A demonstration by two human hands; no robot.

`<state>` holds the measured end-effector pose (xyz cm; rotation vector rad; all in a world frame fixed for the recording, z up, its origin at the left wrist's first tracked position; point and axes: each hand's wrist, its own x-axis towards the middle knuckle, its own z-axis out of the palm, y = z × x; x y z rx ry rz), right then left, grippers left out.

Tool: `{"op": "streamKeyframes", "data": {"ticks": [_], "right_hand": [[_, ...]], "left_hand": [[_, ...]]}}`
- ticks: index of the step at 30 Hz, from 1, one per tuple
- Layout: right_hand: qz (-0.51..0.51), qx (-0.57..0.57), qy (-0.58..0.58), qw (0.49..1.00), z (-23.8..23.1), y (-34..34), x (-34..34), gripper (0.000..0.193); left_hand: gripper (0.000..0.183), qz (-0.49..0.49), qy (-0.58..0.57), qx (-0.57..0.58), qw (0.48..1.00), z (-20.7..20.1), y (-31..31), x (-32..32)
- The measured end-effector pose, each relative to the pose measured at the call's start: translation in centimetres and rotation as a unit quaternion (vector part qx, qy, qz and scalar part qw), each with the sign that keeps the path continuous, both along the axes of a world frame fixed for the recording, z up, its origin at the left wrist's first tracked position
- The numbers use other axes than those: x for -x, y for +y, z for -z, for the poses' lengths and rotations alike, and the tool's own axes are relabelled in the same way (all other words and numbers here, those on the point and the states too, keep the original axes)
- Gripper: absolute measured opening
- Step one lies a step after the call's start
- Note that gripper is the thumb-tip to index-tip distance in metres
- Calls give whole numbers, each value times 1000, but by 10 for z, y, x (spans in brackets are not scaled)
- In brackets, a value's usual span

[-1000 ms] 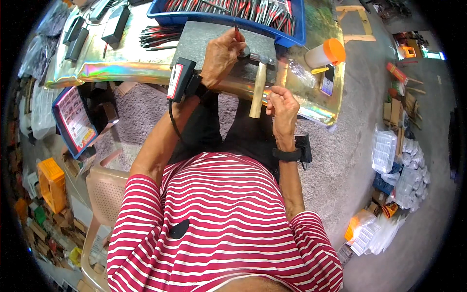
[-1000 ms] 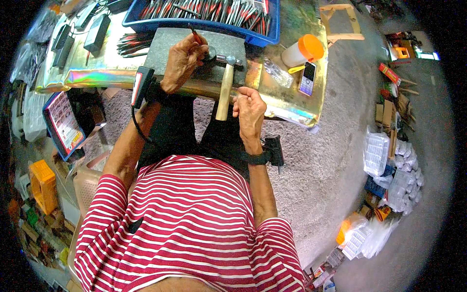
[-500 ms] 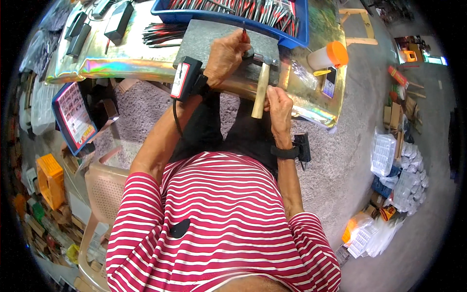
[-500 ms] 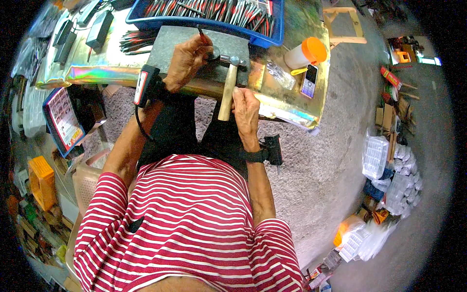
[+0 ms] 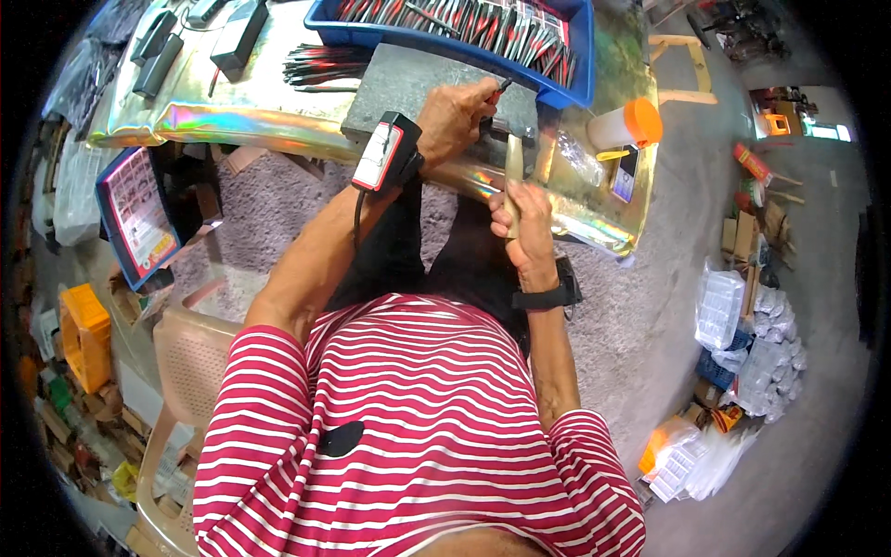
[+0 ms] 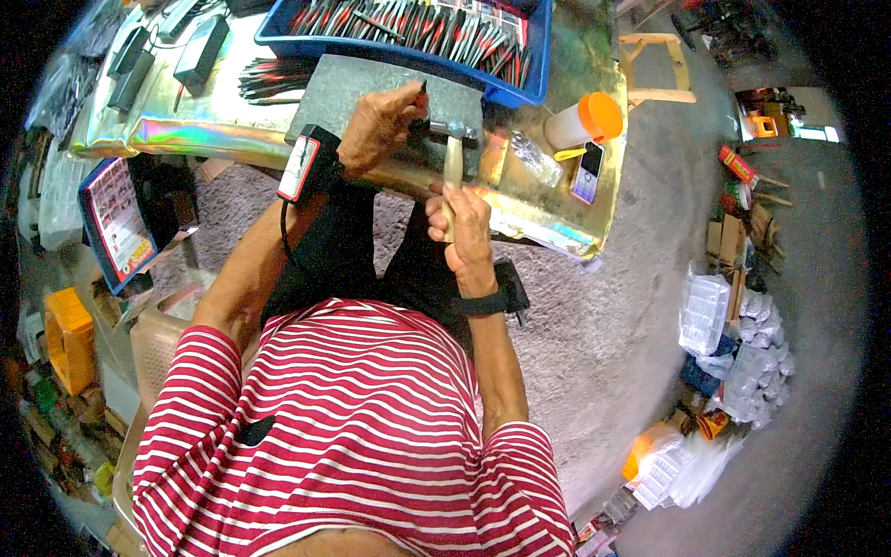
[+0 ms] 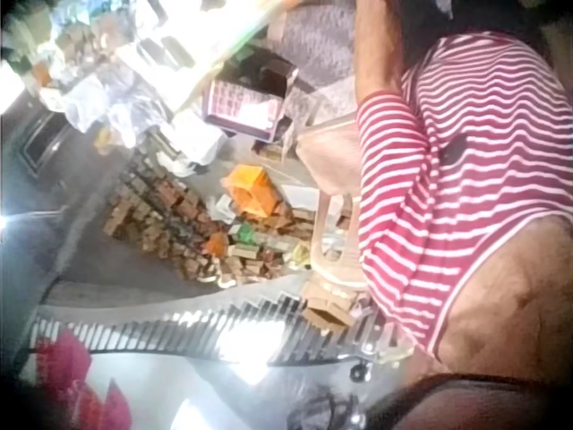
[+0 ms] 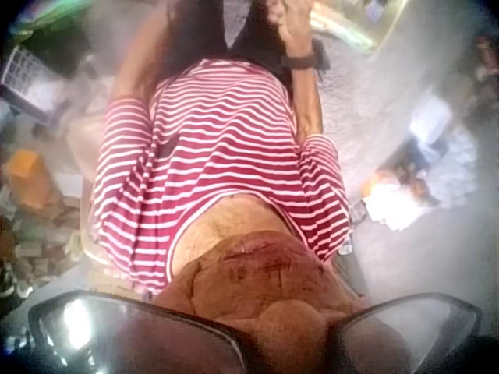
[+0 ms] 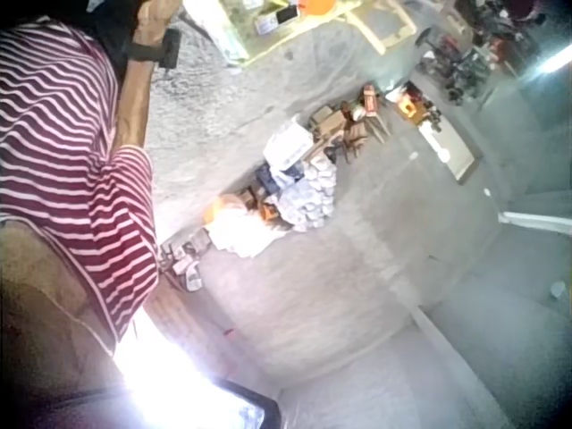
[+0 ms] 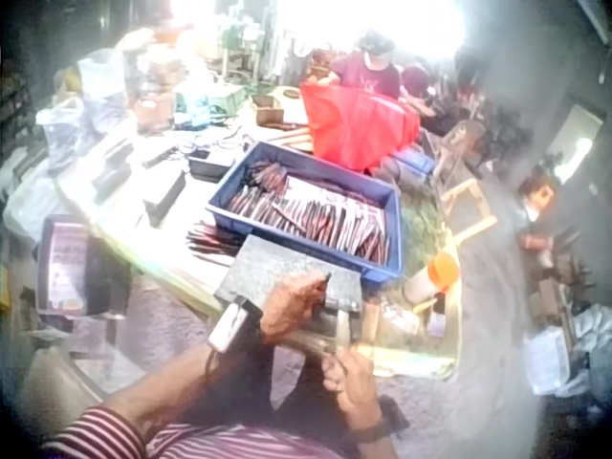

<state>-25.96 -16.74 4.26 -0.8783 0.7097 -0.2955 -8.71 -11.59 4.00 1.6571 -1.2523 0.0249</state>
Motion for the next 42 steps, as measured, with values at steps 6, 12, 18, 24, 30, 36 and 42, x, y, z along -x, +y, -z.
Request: {"op": "streamKeyframes", "data": {"ticks": [6,12,18,24,30,36,42], "right_hand": [[-10,216,59,975,-44,-8,7,27],[-46,513,100,851,-107,-13,7,24],[-81,702,122,697,-121,-17,0,20],[-98,738,143,652,-131,-18,1,17],[75,669,33,739,-182,4,3,18],[-89,799,159,573,-99,-22,2,18],[-6,789,136,599,-147,-11,0,17]], "left_hand": [[21,10,-13,11,1000,-2,0,0],[18,15,-10,12,1000,1,1,-1],[12,5,-37,25,999,3,-1,-1],[12,17,-26,46,998,7,-5,-1],[18,15,-17,13,1000,6,1,-3],[15,34,-3,20,999,1,-1,1],[14,15,-16,37,999,11,-4,-2]]}}
